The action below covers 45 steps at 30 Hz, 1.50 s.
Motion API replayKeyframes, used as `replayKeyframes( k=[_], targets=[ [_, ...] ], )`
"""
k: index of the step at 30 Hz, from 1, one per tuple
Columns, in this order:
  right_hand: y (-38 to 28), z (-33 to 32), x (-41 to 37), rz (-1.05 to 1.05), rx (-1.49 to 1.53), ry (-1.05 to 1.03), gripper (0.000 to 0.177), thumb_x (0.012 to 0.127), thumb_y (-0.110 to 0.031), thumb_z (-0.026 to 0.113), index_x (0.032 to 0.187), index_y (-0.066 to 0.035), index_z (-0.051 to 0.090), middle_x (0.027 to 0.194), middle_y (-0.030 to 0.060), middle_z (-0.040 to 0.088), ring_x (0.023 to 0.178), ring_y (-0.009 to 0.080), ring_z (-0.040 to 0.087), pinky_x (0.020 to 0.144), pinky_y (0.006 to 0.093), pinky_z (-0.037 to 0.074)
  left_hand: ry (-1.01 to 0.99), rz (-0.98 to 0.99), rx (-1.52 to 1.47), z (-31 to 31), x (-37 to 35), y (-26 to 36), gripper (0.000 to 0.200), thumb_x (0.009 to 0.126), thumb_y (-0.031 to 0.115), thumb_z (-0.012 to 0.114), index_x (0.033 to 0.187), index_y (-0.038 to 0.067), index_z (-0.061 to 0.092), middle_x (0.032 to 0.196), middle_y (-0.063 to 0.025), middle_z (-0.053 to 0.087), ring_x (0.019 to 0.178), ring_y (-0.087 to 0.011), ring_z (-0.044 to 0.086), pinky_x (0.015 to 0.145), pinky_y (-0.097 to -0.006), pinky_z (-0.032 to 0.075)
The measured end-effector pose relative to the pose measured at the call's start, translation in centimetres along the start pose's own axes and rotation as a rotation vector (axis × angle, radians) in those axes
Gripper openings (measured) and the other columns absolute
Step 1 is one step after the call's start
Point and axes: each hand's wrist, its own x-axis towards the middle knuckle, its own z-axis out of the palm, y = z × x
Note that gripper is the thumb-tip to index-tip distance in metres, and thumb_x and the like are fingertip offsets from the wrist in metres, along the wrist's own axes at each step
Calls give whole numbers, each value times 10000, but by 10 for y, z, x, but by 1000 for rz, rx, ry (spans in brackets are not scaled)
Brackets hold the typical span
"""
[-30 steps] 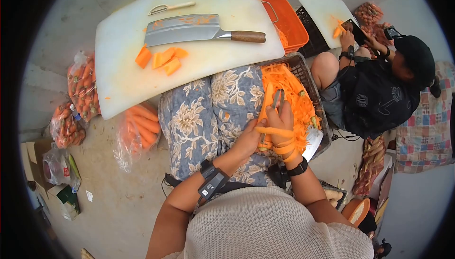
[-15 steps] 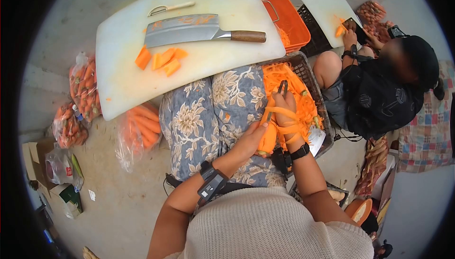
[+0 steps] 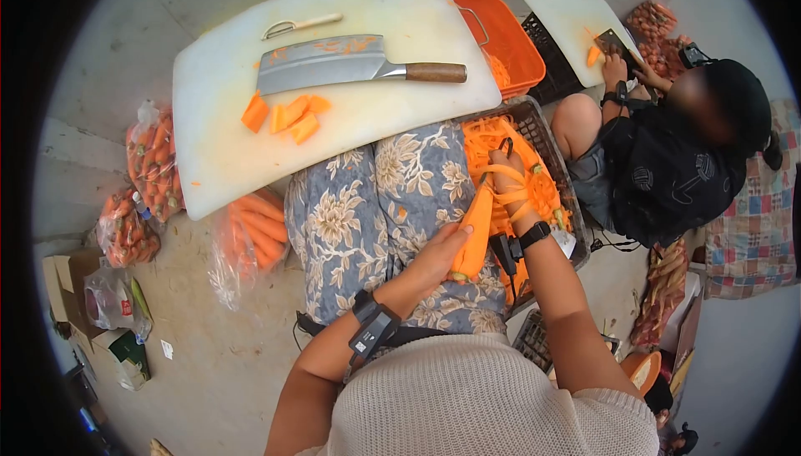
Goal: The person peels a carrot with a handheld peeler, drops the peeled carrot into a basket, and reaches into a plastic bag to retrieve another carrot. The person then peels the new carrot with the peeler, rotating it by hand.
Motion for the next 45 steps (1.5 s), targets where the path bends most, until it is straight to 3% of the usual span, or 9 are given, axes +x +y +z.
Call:
replayKeyframes(
  k=[10, 14, 16, 18, 19, 25, 35, 41, 45],
  targets=[
    [48, -45, 38, 244, 85, 129, 223, 802, -252, 519, 708, -53, 481, 563, 42, 463, 483, 153, 469, 441, 273, 410, -38, 49, -36, -8, 4, -7, 421, 902, 339, 395, 1210, 59, 332, 858, -137, 576, 700, -196, 610, 479, -273, 488],
    [59, -65, 15, 356, 348, 102, 245, 822, -278, 517, 858, -38, 485, 815, 79, 515, 698, 173, 573, 516, 290, 526, -104, -9, -181, -14, -1, 1, 415, 890, 318, 407, 1218, 75, 330, 962, -153, 568, 782, -216, 606, 558, -298, 517],
    [61, -65, -1, 321, 365, 71, 283, 826, -270, 509, 962, -28, 450, 927, 95, 498, 860, 231, 580, 654, 352, 549, -137, -26, -210, -12, -3, 3, 413, 887, 316, 406, 1218, 81, 330, 1000, -158, 565, 787, -219, 606, 580, -299, 523],
    [60, -61, -15, 293, 494, 65, 228, 787, -248, 541, 868, -50, 462, 740, 72, 516, 626, 177, 567, 531, 290, 501, -173, 0, -189, -9, -4, 5, 400, 904, 320, 364, 1232, 94, 330, 1068, -176, 549, 818, -231, 607, 617, -313, 531],
    [58, -58, -22, 280, 534, 73, 261, 786, -251, 548, 907, -43, 446, 857, 91, 515, 777, 214, 588, 619, 324, 514, -173, -1, -188, -11, -2, 3, 400, 904, 320, 364, 1232, 94, 330, 1068, -176, 549, 818, -231, 607, 617, -313, 531],
    [23, -45, -64, 140, 584, -70, 373, 792, -256, 556, 1025, -24, 379, 1010, 117, 496, 1003, 276, 534, 760, 387, 489, -257, 75, -352, -14, -2, 1, 410, 933, 329, 269, 1271, 100, 314, 1121, -186, 531, 904, -257, 598, 675, -334, 532],
    [-56, -16, -122, -10, 629, -60, 239, 839, -153, 472, 1024, -9, 426, 1078, 128, 511, 1066, 296, 512, 845, 427, 476, -228, 178, -186, -10, -8, 2, 472, 906, 323, 418, 1280, 56, 311, 1178, -116, 476, 1073, -220, 509, 865, -376, 457],
    [-52, -1, -145, -147, 441, -222, 358, 824, -118, 518, 1138, 21, 417, 988, 61, 458, 898, 123, 451, 808, 248, 380, -148, 123, -238, -10, 0, -4, 488, 926, 382, 345, 1283, 52, 310, 1212, -97, 450, 1117, -192, 462, 894, -337, 429],
    [-53, 16, -149, -262, 249, -143, 356, 825, -108, 509, 1140, 29, 417, 960, 55, 449, 898, 126, 439, 804, 269, 383, -44, 194, -218, 3, -3, -1, 474, 947, 368, 271, 1298, 50, 297, 1254, -100, 417, 1139, -182, 443, 931, -299, 392]
  ],
)
